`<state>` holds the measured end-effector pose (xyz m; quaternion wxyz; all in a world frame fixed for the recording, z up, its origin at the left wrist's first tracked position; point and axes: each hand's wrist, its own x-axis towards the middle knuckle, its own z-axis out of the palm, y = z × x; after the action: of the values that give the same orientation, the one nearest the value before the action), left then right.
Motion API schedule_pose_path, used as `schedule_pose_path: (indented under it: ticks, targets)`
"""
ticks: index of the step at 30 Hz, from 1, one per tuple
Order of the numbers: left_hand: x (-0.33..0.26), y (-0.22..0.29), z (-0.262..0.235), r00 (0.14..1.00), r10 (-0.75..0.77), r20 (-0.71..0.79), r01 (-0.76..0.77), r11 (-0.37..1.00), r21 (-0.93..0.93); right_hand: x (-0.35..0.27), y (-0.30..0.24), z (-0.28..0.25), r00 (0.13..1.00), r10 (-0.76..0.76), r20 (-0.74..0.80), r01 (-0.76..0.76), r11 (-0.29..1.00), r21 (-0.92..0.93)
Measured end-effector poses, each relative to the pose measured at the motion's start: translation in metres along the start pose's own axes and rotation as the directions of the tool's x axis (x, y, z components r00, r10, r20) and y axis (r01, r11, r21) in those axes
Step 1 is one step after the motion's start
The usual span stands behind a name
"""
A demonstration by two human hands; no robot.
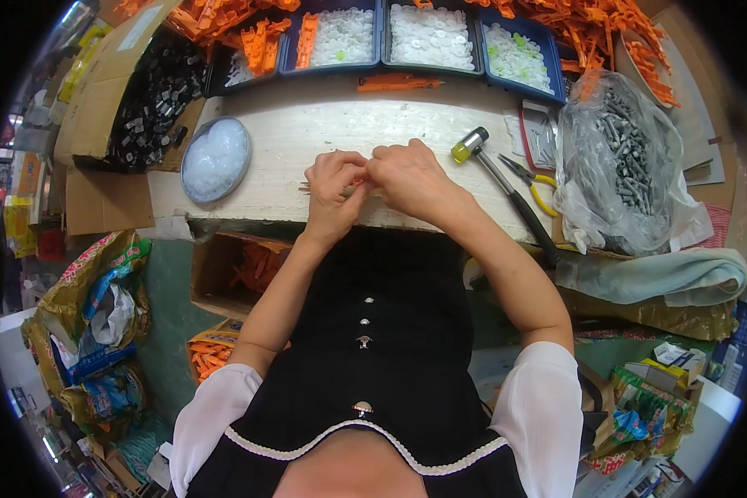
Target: The recorder is assembling small orange and white plastic toy components using a wooden jig and a small hammer.
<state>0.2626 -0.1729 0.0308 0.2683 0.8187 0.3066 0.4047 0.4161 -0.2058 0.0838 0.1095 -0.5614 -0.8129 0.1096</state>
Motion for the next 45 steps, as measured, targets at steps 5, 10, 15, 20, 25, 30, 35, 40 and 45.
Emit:
schedule_pose_path:
  ticks: [5,10,15,20,25,30,35,40,45]
  targets:
    - [0.003,0.004,-0.003,0.999,-0.018,0.041,0.016,0.999,0.05,-0.013,0.009,-0.01,0.994,0.04,-0.104,-0.033,0.997,0.068]
    - [0.012,0.005,-0.006,0.995,0.032,0.098,-0.044,0.992,0.122,-0.05,0.033,-0.036,0.927,0.182,-0.329,-0.134,0.977,0.165]
    - [0.019,0.003,-0.008,0.974,0.044,0.223,-0.084,0.981,0.174,-0.1,0.056,-0.063,0.862,0.309,-0.402,-0.255,0.95,0.182]
    - [0.02,0.003,-0.006,0.975,0.042,0.217,-0.077,0.985,0.153,-0.137,0.066,-0.089,0.782,0.415,-0.465,-0.37,0.91,0.189]
    - [0.017,0.003,-0.006,0.982,0.044,0.184,-0.072,0.986,0.147,-0.152,0.068,-0.101,0.703,0.48,-0.525,-0.463,0.869,0.175]
    - [0.019,-0.004,-0.007,0.969,0.023,0.247,-0.036,0.998,0.049,-0.163,0.078,-0.11,0.625,0.522,-0.58,-0.512,0.835,0.201]
    - [0.023,-0.003,-0.008,0.956,-0.016,0.292,-0.004,0.998,0.067,-0.197,0.118,-0.12,0.484,0.548,-0.682,-0.613,0.769,0.183]
    - [0.022,0.001,-0.006,0.956,-0.054,0.289,0.027,0.995,0.098,-0.231,0.169,-0.116,0.563,0.625,-0.54,-0.768,0.638,-0.062]
    - [0.007,0.002,-0.006,0.973,0.174,0.149,-0.204,0.953,0.226,-0.221,0.201,-0.094,0.587,0.697,-0.413,-0.766,0.643,-0.003]
